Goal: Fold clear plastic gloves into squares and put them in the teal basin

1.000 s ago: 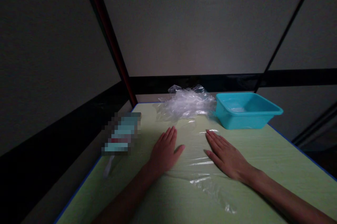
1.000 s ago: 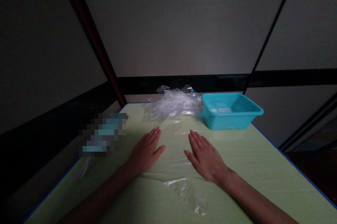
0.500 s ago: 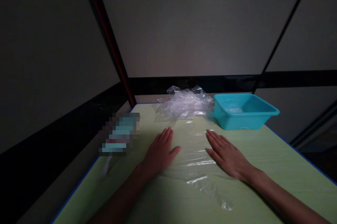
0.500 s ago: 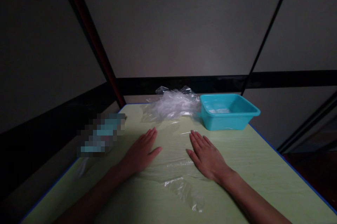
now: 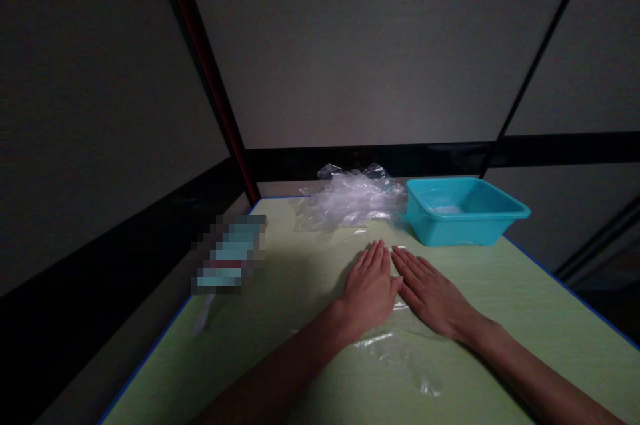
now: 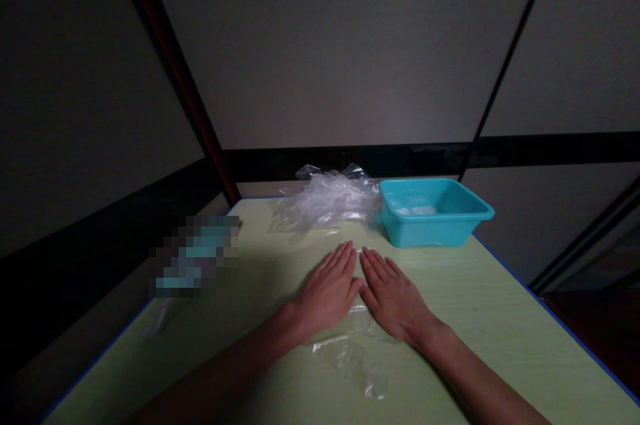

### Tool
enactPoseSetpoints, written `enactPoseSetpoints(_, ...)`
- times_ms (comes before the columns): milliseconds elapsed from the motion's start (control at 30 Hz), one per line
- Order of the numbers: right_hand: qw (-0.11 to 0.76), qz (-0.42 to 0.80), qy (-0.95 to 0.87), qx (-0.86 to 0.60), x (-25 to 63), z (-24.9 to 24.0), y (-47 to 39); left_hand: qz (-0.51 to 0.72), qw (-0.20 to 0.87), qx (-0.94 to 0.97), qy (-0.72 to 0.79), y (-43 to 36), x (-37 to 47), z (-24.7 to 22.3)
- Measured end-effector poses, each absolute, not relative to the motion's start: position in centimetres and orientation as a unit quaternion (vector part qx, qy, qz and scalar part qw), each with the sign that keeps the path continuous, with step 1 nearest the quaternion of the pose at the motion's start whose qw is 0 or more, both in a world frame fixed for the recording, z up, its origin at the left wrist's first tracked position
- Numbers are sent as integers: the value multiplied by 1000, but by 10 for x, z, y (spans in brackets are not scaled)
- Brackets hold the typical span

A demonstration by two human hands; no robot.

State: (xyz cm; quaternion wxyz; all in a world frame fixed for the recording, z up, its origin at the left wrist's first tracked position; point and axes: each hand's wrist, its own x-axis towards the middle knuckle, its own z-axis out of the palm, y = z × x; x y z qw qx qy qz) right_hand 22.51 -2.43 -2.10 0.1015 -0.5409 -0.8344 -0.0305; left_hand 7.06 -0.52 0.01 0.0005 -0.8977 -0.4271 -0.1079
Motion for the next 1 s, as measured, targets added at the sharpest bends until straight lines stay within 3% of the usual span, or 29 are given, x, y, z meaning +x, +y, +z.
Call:
enactPoseSetpoints(567,111,-43,-848,-517,235,-26,-16,-116,-50,-873,-471,9,63,-15)
enactPoseSetpoints(1000,74,-25,-853,-516,233,-19,-6,-127,0,-869,-478,22,5,-16)
